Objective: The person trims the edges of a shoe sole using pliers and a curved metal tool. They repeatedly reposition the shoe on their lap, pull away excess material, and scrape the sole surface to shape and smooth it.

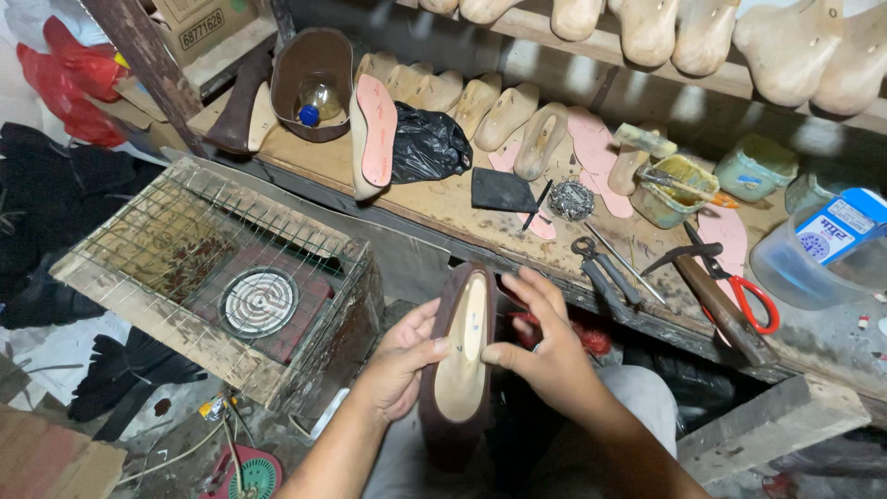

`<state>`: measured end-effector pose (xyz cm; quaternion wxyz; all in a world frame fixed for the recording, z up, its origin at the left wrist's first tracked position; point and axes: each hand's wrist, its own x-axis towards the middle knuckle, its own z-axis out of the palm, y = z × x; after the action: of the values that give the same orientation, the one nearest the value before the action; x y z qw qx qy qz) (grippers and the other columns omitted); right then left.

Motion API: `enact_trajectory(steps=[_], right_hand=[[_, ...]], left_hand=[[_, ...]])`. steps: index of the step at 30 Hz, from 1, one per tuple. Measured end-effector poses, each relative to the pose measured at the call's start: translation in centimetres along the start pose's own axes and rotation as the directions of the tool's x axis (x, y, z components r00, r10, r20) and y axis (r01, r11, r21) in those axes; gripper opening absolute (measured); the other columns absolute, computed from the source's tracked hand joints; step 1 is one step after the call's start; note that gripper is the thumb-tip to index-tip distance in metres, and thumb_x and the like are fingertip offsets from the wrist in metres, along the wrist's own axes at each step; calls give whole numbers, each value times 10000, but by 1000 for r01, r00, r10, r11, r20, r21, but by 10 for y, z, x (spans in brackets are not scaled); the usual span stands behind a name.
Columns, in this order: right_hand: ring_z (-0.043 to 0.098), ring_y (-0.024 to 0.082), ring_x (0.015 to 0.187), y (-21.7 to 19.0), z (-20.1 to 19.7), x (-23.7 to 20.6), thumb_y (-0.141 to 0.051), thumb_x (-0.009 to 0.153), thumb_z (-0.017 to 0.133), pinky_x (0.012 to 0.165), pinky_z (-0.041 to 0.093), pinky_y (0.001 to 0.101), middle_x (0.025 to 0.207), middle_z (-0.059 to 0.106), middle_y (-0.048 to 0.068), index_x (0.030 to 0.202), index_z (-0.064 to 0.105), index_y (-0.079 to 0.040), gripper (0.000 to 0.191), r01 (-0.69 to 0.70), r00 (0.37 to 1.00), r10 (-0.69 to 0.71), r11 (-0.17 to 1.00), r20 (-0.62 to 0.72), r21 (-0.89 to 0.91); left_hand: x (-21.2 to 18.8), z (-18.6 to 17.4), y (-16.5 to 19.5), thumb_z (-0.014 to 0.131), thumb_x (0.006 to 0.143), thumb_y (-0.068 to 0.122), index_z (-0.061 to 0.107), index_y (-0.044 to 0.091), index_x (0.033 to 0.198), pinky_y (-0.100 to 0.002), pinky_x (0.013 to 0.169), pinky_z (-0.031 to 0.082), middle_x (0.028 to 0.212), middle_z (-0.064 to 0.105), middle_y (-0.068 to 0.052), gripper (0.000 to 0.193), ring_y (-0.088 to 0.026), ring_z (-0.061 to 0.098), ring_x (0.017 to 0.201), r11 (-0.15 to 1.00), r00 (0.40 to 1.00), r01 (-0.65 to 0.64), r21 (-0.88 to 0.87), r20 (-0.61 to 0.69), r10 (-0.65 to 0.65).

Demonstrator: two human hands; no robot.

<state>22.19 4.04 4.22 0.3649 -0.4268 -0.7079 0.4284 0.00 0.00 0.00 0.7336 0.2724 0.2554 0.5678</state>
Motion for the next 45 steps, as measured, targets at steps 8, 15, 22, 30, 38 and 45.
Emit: enact_trajectory(steps=[8,15,22,30,38,45], right_hand=[[532,244,1366,36,17,3,-118,974,621,1153,375,353,1426,600,137,1312,670,-11,358,110,993,-99,978,-70,178],[526,231,1371,19,17,13,-102,970,629,1157,368,346,1437,594,138,1276,690,6,331,117,992,-99,961,-81,249],[628,205,1123,-10,26,1,-34,953,652,978,475,290,1187,663,120,1215,743,31,286,97,991,-81,983,-106,157],[653,216,1135,-30,46,-19,-31,963,600,1003,497,313,1204,678,116,1175,671,31,232,283,924,-289,957,-251,-59],[545,209,1079,-5,78,-31,-11,1014,458,1018,444,325,1192,542,153,1173,535,-1,177,343,881,-275,932,-385,120],[529,187,1188,4,47,-1,-126,1036,517,1063,396,308,1235,545,143,1225,585,18,247,225,971,-200,948,-129,223]], left_hand=[[-10,-3,-5,728,818,32,488,-39,1434,-373,1054,495,1345,622,-155,665,-223,627,1211,1000,1000,3,-2,-24,-3],[-17,-1,-7,741,811,56,491,-14,1438,-368,1101,453,1383,619,-126,679,-208,605,1262,1000,999,21,19,50,-22],[-24,12,-1,765,795,54,510,15,1392,-361,1080,468,1337,632,-95,651,-189,609,1224,973,998,-65,221,4,66],[-43,52,11,808,739,93,541,46,1240,-366,960,559,1292,619,-105,570,-237,674,1157,470,808,-294,832,-46,588],[-50,62,-7,861,647,147,607,69,1149,-432,979,509,1191,654,-169,567,-364,632,1128,50,680,-188,981,93,727],[-21,29,13,787,755,-3,490,13,1257,-333,958,573,1192,641,-112,584,-150,662,1098,710,846,-379,593,-89,526]])
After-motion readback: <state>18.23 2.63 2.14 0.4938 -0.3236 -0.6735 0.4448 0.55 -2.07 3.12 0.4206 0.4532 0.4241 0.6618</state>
